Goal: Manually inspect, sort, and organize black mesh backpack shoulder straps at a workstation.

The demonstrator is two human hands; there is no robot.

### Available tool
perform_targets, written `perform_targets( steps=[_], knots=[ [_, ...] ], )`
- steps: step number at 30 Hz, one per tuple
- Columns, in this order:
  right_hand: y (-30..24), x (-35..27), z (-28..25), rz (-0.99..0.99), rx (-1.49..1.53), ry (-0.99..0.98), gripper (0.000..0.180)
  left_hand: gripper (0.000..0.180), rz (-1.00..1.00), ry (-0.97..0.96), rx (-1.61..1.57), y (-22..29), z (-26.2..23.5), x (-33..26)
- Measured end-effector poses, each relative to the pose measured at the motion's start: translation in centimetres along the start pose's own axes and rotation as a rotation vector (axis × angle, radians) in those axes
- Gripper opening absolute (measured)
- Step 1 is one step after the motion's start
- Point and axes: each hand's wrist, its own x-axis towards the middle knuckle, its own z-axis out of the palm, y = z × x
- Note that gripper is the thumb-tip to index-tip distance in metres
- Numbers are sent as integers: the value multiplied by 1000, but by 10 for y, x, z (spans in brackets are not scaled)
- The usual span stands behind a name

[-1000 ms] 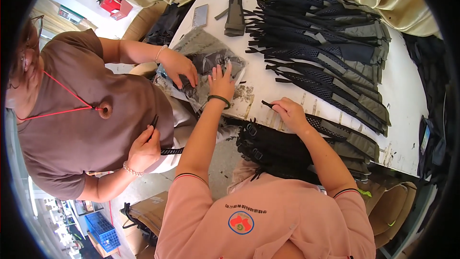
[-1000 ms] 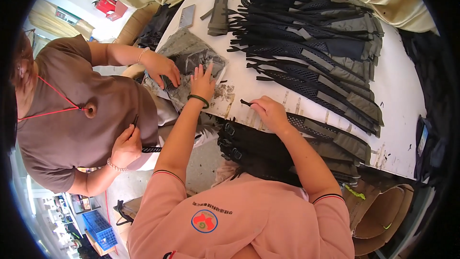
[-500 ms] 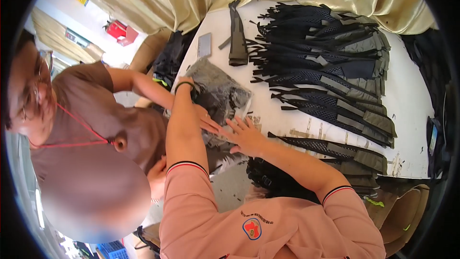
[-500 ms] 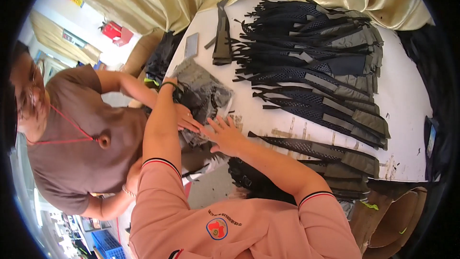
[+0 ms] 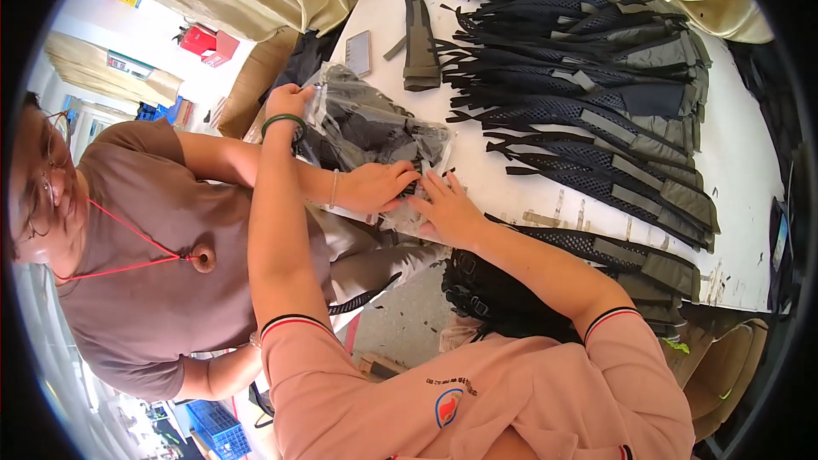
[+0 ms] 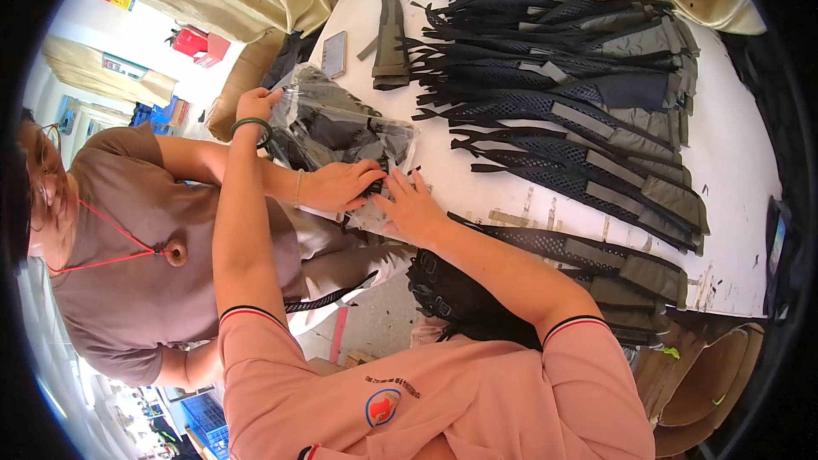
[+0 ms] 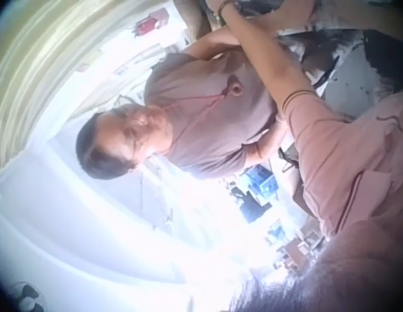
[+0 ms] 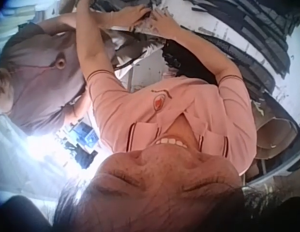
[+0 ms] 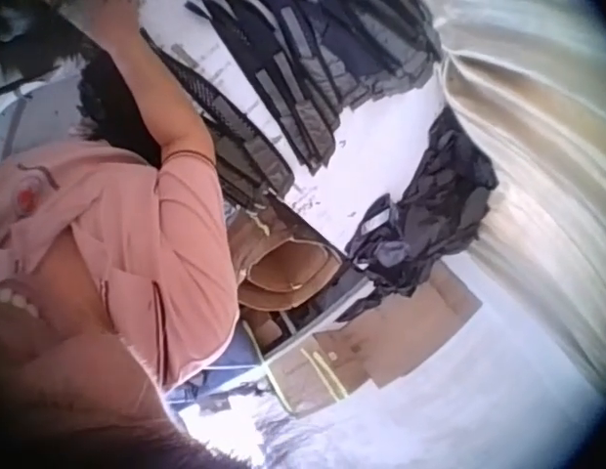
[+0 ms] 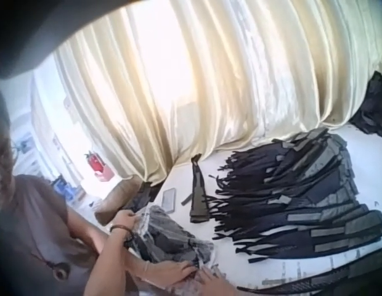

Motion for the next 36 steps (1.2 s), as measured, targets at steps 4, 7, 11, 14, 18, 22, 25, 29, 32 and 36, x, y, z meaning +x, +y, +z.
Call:
perform_targets(
  steps=[4,7,11,14,18,22,25,29,32,36],
  knots=[
    [11,-3,3,-9,48,80,59,36,1,86,30,25,-1,-3],
    [9,-1,-1,-39,99,74,56,37,-44,197,42,13,-12,3],
    [12,-3,1,-24,101,110,53,38,-44,177,13,15,0,7],
    [16,-4,2,-10,92,109,52,38,-58,-45,-75,28,0,15],
    [15,-6,3,-19,98,90,52,39,-209,-40,-44,14,11,31],
    [14,-4,1,-8,114,62,54,31,-57,129,317,-12,26,40],
    [5,2,-5,-44,115,54,50,44,17,159,272,-18,29,26],
    [31,-3,-33,-5,437,127,41,35,614,617,23,90,50,-36],
    [45,-33,-93,300,610,42,36,24,373,233,-649,144,46,-119],
    [62,-102,-145,325,408,-69,35,20,165,-398,-798,137,86,-223]
  ],
)
